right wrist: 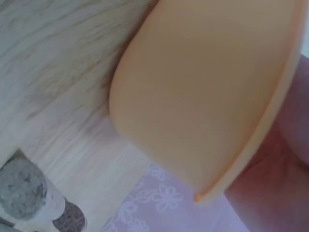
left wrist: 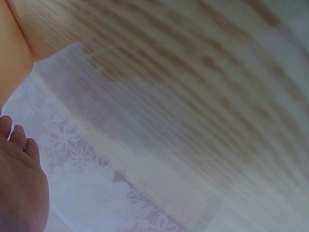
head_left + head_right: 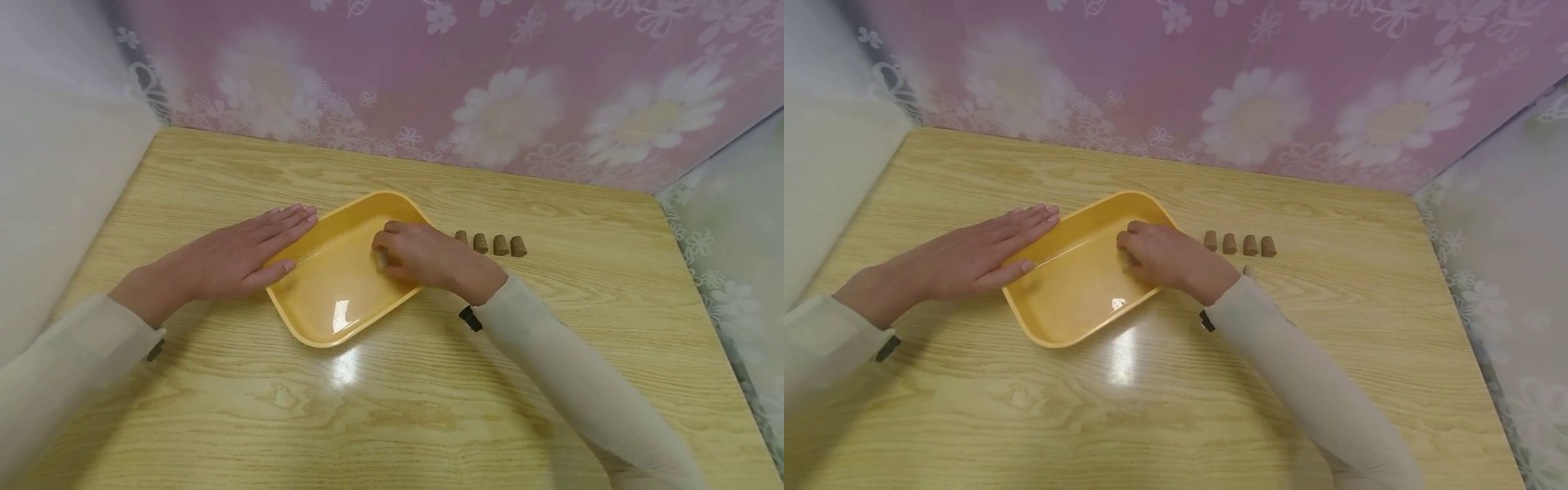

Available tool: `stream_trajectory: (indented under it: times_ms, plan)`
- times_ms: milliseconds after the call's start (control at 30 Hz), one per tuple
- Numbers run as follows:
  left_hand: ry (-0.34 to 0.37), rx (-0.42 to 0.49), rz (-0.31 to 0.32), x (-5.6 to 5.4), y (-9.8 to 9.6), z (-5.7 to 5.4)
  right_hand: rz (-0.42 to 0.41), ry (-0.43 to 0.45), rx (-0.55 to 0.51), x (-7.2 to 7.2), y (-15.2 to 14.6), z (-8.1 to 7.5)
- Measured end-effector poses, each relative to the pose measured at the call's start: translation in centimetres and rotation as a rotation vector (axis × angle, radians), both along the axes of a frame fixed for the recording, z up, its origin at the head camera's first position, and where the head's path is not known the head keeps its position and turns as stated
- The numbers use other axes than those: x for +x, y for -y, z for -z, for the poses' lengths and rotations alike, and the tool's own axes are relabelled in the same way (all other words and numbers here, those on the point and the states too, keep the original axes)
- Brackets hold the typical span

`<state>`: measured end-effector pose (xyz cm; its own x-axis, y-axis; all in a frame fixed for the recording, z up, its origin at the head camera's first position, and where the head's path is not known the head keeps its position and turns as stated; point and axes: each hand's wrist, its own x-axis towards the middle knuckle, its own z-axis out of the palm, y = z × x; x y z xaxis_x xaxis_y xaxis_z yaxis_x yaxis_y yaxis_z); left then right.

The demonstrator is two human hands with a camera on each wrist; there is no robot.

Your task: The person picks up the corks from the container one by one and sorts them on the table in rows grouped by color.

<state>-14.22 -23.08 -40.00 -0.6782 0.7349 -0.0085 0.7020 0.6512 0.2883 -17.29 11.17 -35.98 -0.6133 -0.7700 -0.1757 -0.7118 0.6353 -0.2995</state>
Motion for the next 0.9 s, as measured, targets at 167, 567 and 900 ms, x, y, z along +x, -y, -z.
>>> stream_trajectory:
  times_ms: [167, 567, 900]
  plan:
    - [-0.002, 0.0, 0.003, 0.0, -0.1, -0.1, 0.036, 0.037, -0.05, 0.0, -0.7, -0.9]
    - [0.007, -0.011, 0.0, -0.1, -0.1, -0.1, 0.115, 0.037, -0.149, 0.0, -4.3, -2.6]
    - [0.02, -0.017, -0.009, 0.0, 0.0, 0.0, 0.178, -0.013, -0.172, 0.4, -8.0, -3.4]
